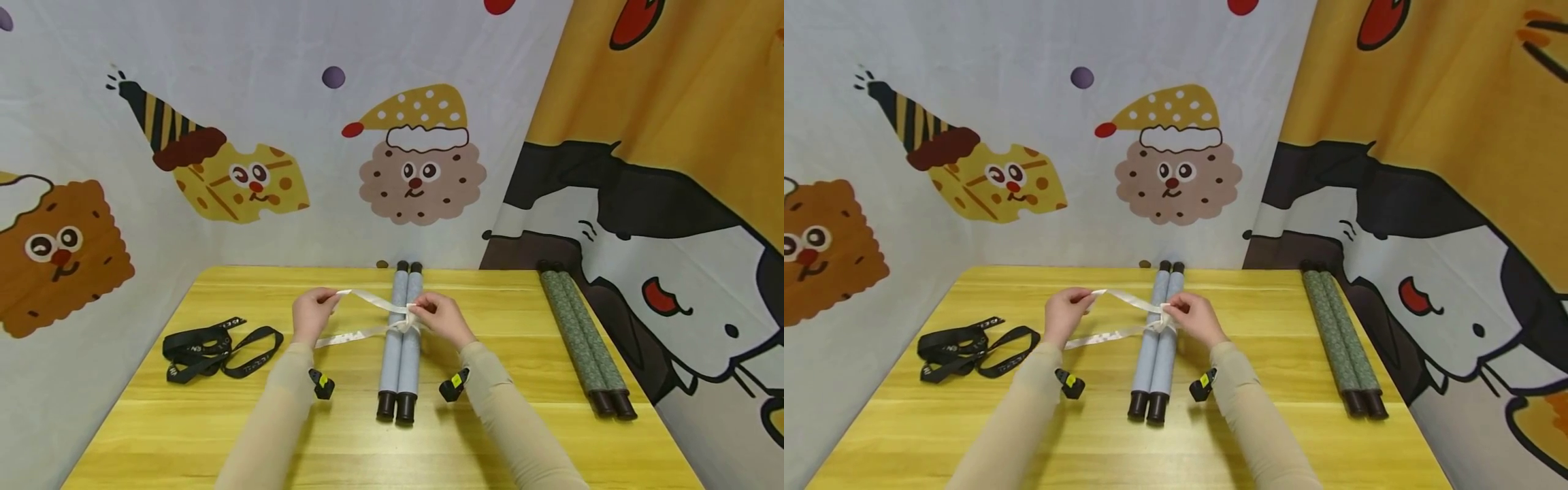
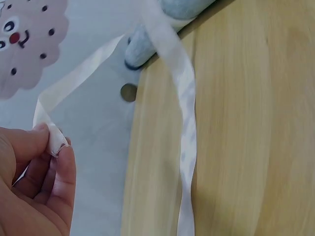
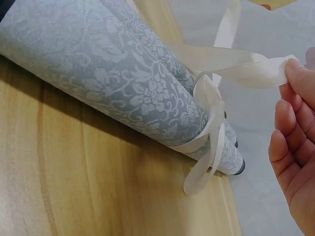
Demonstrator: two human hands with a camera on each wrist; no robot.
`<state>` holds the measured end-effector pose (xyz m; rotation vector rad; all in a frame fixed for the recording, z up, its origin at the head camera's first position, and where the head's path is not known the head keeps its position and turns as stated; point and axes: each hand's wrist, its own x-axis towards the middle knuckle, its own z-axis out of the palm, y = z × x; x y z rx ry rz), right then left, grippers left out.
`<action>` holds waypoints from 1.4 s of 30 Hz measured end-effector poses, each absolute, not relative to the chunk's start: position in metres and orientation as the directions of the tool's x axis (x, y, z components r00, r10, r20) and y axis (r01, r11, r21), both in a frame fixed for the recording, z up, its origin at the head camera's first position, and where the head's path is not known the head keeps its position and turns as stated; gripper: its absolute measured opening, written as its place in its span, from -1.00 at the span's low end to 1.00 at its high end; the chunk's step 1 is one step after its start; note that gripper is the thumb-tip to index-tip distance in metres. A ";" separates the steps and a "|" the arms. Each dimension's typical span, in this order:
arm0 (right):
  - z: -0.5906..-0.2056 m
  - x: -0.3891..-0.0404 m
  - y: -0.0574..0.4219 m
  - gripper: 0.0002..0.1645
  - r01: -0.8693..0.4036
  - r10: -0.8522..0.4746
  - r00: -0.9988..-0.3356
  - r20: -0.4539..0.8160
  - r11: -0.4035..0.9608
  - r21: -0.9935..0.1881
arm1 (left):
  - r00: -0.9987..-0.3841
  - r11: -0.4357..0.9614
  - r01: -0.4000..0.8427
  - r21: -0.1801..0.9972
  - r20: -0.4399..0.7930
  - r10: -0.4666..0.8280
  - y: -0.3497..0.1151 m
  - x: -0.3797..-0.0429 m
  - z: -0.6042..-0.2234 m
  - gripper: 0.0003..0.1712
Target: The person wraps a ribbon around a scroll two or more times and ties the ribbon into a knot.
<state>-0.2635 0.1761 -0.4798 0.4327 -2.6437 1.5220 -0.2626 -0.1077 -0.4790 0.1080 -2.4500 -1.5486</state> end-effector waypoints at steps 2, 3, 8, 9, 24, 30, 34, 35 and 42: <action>-0.479 -0.265 0.176 -0.89 -0.270 -0.205 -0.960 0.193 0.476 -0.837 | -0.965 0.447 0.064 0.892 0.170 -0.202 -0.114 -0.258 -0.478 -0.81; -0.479 -0.265 0.176 -0.89 -0.267 -0.203 -0.961 0.191 0.479 -0.836 | -0.964 0.457 0.067 0.887 0.176 -0.201 -0.117 -0.256 -0.477 -0.82; -0.476 -0.268 0.175 -0.89 -0.283 -0.226 -0.955 0.193 0.496 -0.821 | -0.970 0.567 0.116 0.815 0.216 -0.111 -0.122 -0.238 -0.474 -0.85; -0.475 -0.268 0.175 -0.90 -0.288 -0.234 -0.953 0.194 0.498 -0.818 | -0.972 0.590 0.134 0.796 0.221 -0.077 -0.122 -0.235 -0.473 -0.86; -0.470 -0.274 0.177 -0.90 -0.337 -0.268 -0.937 0.226 0.508 -0.793 | -0.930 0.616 0.360 0.701 0.214 0.300 -0.079 -0.195 -0.458 -0.93; -0.470 -0.273 0.177 -0.91 -0.344 -0.272 -0.934 0.233 0.501 -0.794 | -0.870 0.524 0.455 0.720 0.234 0.435 -0.057 -0.188 -0.460 -0.92; -0.469 -0.273 0.178 -0.90 -0.350 -0.278 -0.931 0.236 0.501 -0.792 | -0.845 0.479 0.478 0.736 0.238 0.478 -0.042 -0.186 -0.461 -0.93; -0.469 -0.273 0.178 -0.90 -0.353 -0.281 -0.930 0.238 0.500 -0.791 | -0.842 0.470 0.481 0.740 0.240 0.484 -0.038 -0.186 -0.461 -0.93; -0.468 -0.274 0.179 -0.90 -0.359 -0.291 -0.926 0.239 0.495 -0.791 | -0.824 0.470 0.513 0.719 0.259 0.503 -0.015 -0.185 -0.466 -0.91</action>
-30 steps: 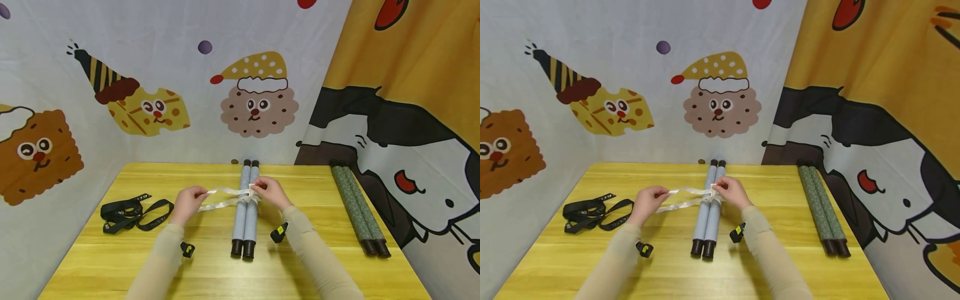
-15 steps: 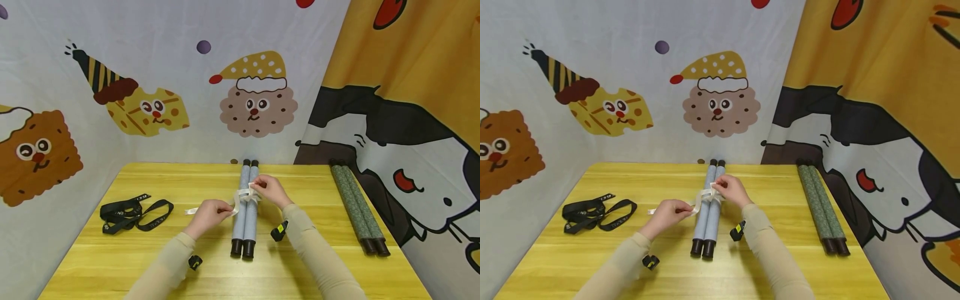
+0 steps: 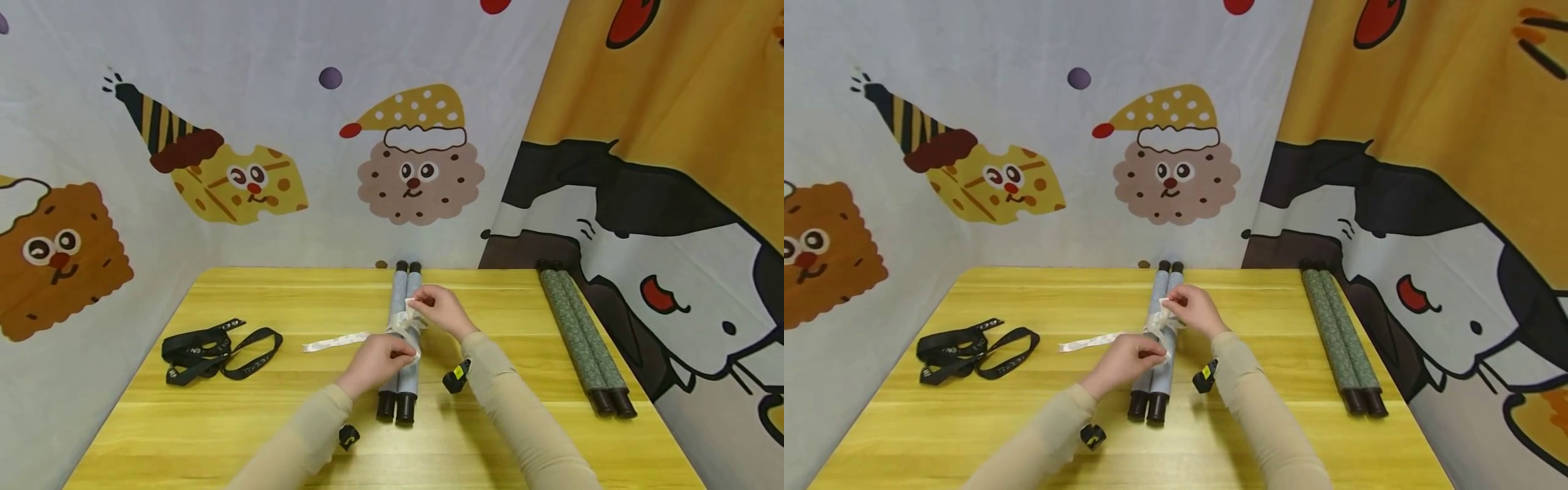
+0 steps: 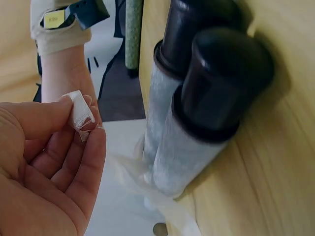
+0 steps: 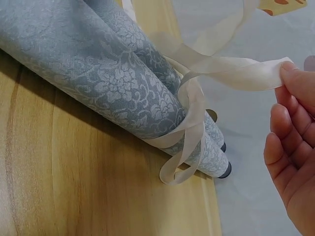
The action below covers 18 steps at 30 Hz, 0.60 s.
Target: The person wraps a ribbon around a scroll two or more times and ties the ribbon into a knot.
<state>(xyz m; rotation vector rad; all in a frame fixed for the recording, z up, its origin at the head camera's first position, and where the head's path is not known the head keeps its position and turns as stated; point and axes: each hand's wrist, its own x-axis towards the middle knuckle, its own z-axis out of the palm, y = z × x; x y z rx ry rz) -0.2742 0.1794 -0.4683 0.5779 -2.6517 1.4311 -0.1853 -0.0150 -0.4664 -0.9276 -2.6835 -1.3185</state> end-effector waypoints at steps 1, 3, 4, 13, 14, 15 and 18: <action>-0.468 -0.274 0.180 -0.90 -0.361 -0.292 -0.926 0.239 0.496 -0.790 | -0.823 0.468 0.514 0.719 0.258 0.506 -0.013 -0.185 -0.467 -0.90; -0.468 -0.274 0.180 -0.90 -0.367 -0.296 -0.924 0.243 0.499 -0.786 | -0.819 0.462 0.515 0.722 0.255 0.514 -0.009 -0.186 -0.470 -0.88; -0.468 -0.274 0.180 -0.90 -0.370 -0.298 -0.923 0.245 0.501 -0.782 | -0.816 0.461 0.518 0.720 0.255 0.519 -0.008 -0.187 -0.471 -0.87; -0.467 -0.273 0.180 -0.91 -0.377 -0.301 -0.920 0.251 0.506 -0.776 | -0.816 0.461 0.504 0.730 0.228 0.531 -0.009 -0.191 -0.476 -0.80; -0.467 -0.273 0.180 -0.91 -0.376 -0.301 -0.920 0.250 0.506 -0.776 | -0.816 0.457 0.502 0.734 0.225 0.533 -0.009 -0.192 -0.476 -0.80; -0.467 -0.273 0.180 -0.91 -0.375 -0.300 -0.921 0.248 0.507 -0.776 | -0.815 0.454 0.502 0.736 0.226 0.534 -0.010 -0.192 -0.476 -0.80; -0.468 -0.274 0.180 -0.91 -0.375 -0.301 -0.921 0.248 0.507 -0.776 | -0.824 0.451 0.492 0.744 0.231 0.518 -0.013 -0.194 -0.476 -0.82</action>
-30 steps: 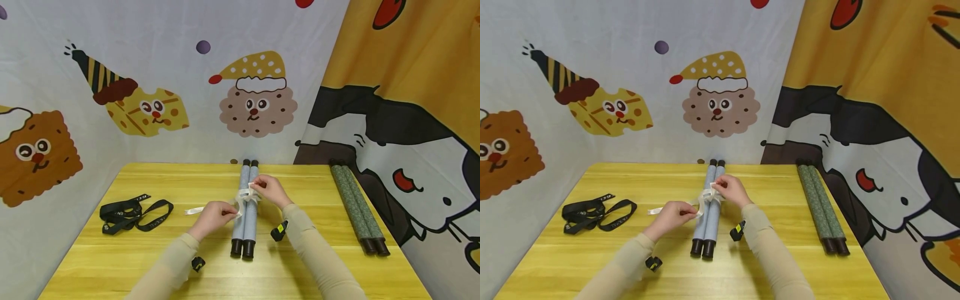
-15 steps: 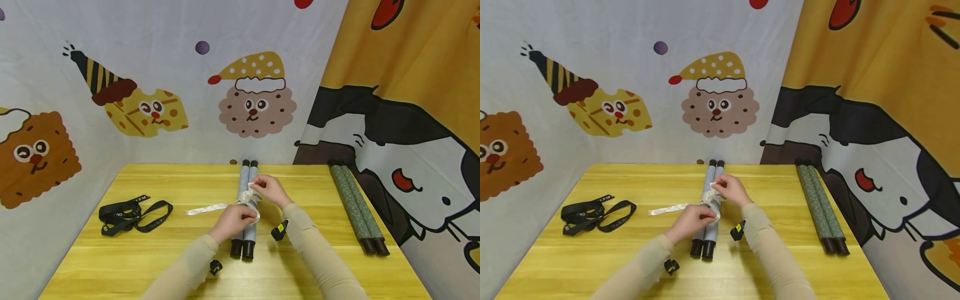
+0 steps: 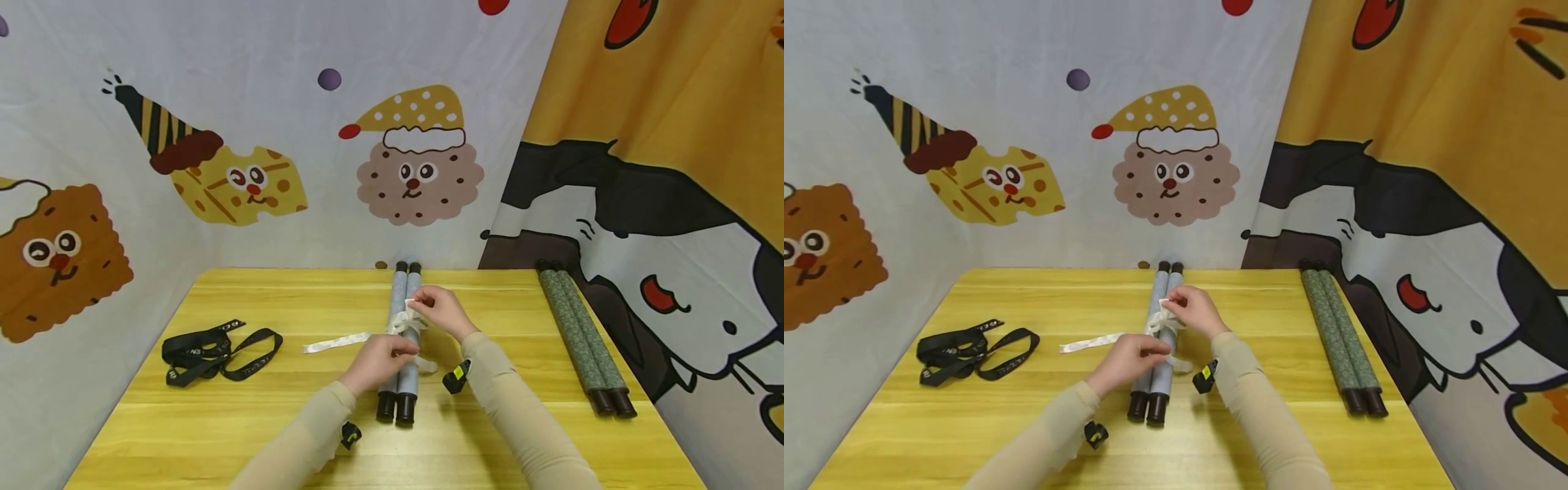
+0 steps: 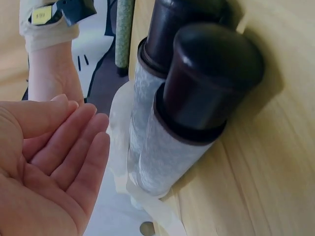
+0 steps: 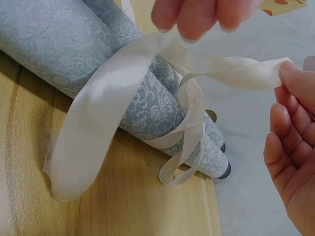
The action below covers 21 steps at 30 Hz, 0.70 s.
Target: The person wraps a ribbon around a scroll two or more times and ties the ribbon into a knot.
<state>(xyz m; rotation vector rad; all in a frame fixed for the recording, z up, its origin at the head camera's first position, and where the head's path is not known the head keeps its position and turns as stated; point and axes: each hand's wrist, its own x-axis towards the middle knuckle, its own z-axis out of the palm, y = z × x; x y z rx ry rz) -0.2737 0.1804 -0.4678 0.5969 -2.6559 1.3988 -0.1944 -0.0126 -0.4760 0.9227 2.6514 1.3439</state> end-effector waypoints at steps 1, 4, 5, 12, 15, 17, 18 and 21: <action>-0.468 -0.274 0.180 -0.91 -0.374 -0.301 -0.921 0.247 0.505 -0.778 | -0.831 0.453 0.485 0.748 0.234 0.505 -0.014 -0.195 -0.476 -0.82; -0.469 -0.274 0.180 -0.90 -0.373 -0.300 -0.921 0.248 0.498 -0.783 | -0.865 0.472 0.445 0.761 0.230 0.445 -0.017 -0.201 -0.476 -0.83; -0.469 -0.274 0.180 -0.90 -0.374 -0.299 -0.921 0.250 0.497 -0.783 | -0.877 0.479 0.430 0.765 0.230 0.422 -0.018 -0.203 -0.476 -0.83; -0.465 -0.271 0.177 -0.91 -0.378 -0.300 -0.920 0.254 0.498 -0.781 | -0.947 0.490 0.309 0.815 0.216 0.238 -0.025 -0.225 -0.476 -0.78; -0.465 -0.269 0.174 -0.91 -0.356 -0.297 -0.927 0.229 0.505 -0.786 | -0.963 0.474 0.258 0.842 0.183 0.200 -0.025 -0.232 -0.473 -0.73; -0.464 -0.268 0.171 -0.90 -0.343 -0.293 -0.931 0.216 0.507 -0.791 | -0.968 0.455 0.234 0.859 0.162 0.193 -0.025 -0.236 -0.471 -0.71; -0.464 -0.268 0.170 -0.90 -0.338 -0.291 -0.933 0.212 0.507 -0.793 | -0.969 0.445 0.227 0.866 0.154 0.194 -0.024 -0.238 -0.471 -0.71; -0.462 -0.267 0.166 -0.89 -0.345 -0.297 -0.930 0.217 0.496 -0.797 | -0.969 0.418 0.217 0.882 0.143 0.201 -0.023 -0.242 -0.471 -0.73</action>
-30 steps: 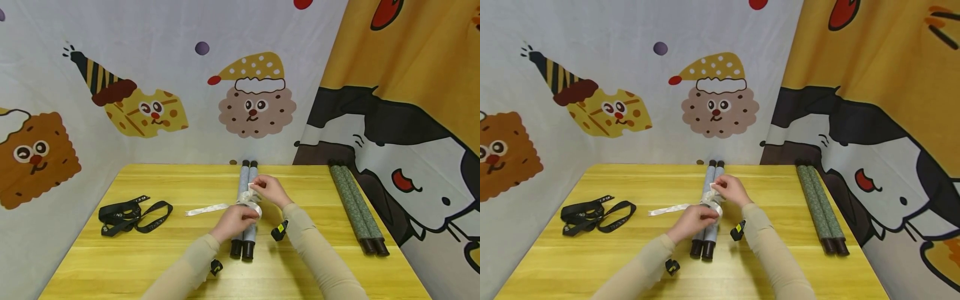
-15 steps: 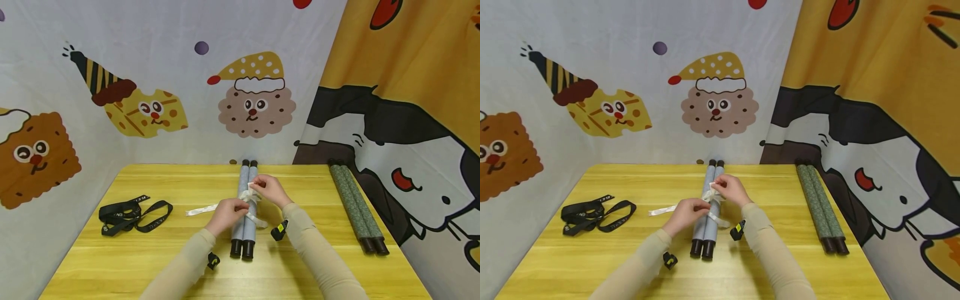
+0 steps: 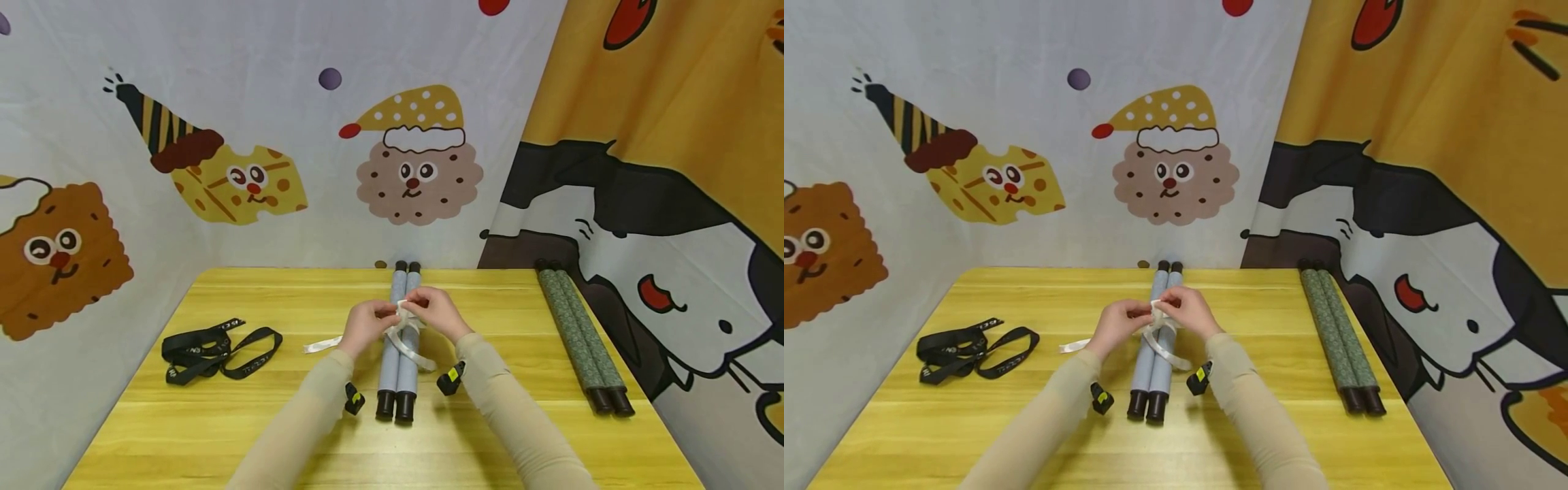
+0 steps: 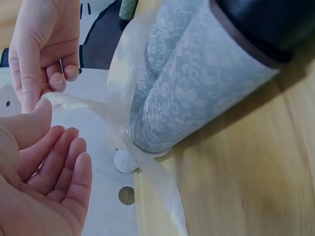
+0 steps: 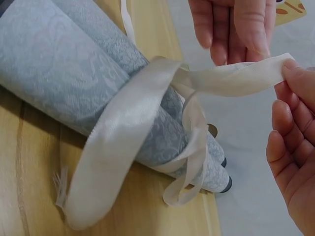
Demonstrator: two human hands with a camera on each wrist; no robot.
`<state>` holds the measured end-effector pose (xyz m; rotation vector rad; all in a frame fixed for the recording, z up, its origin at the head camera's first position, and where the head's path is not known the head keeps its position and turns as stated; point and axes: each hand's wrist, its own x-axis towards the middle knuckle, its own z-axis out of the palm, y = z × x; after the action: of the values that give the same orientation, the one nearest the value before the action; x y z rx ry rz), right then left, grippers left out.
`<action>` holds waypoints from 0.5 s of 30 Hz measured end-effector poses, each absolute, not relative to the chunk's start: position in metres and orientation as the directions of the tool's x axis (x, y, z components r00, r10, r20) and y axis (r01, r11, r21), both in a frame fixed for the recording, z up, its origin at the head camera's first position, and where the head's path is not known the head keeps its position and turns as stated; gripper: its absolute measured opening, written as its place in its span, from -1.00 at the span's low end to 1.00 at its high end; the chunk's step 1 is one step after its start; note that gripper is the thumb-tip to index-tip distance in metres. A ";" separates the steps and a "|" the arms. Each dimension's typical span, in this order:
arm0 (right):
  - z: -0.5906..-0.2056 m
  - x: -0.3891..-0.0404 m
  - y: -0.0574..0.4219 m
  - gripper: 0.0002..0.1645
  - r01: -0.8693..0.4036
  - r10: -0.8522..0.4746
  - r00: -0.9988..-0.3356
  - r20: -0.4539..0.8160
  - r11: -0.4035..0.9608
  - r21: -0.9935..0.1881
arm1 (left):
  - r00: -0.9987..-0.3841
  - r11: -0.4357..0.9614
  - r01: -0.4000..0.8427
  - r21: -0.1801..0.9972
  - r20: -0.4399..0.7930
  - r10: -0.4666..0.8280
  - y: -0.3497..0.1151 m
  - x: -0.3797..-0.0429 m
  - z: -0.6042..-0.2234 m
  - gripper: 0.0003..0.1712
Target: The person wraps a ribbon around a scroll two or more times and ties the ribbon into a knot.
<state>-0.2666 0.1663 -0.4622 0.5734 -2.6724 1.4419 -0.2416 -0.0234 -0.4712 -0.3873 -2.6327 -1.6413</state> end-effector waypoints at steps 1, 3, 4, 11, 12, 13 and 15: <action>-0.462 -0.266 0.165 -0.89 -0.348 -0.299 -0.928 0.221 0.491 -0.798 | -0.970 0.412 0.212 0.886 0.139 0.201 -0.023 -0.243 -0.472 -0.74; -0.462 -0.266 0.163 -0.89 -0.354 -0.302 -0.926 0.226 0.488 -0.797 | -0.972 0.401 0.203 0.893 0.133 0.196 -0.023 -0.245 -0.473 -0.77; -0.463 -0.265 0.163 -0.88 -0.358 -0.304 -0.925 0.230 0.488 -0.796 | -0.974 0.395 0.193 0.898 0.127 0.188 -0.023 -0.246 -0.474 -0.78; -0.467 -0.265 0.159 -0.90 -0.374 -0.297 -0.920 0.254 0.479 -0.794 | -0.983 0.311 0.158 0.937 0.118 0.143 -0.024 -0.249 -0.481 -0.83; -0.468 -0.265 0.159 -0.90 -0.376 -0.301 -0.919 0.255 0.476 -0.795 | -0.985 0.294 0.146 0.944 0.110 0.136 -0.024 -0.250 -0.482 -0.83; -0.469 -0.265 0.160 -0.90 -0.376 -0.304 -0.919 0.252 0.476 -0.795 | -0.986 0.275 0.136 0.952 0.103 0.130 -0.025 -0.250 -0.483 -0.84; -0.472 -0.265 0.162 -0.91 -0.377 -0.314 -0.917 0.246 0.482 -0.791 | -0.989 0.239 0.114 0.964 0.089 0.116 -0.025 -0.250 -0.484 -0.85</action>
<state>-0.2650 0.1617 -0.4719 0.6175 -2.6452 1.4376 -0.2496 -0.0255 -0.4837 -0.2296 -2.4737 -1.9246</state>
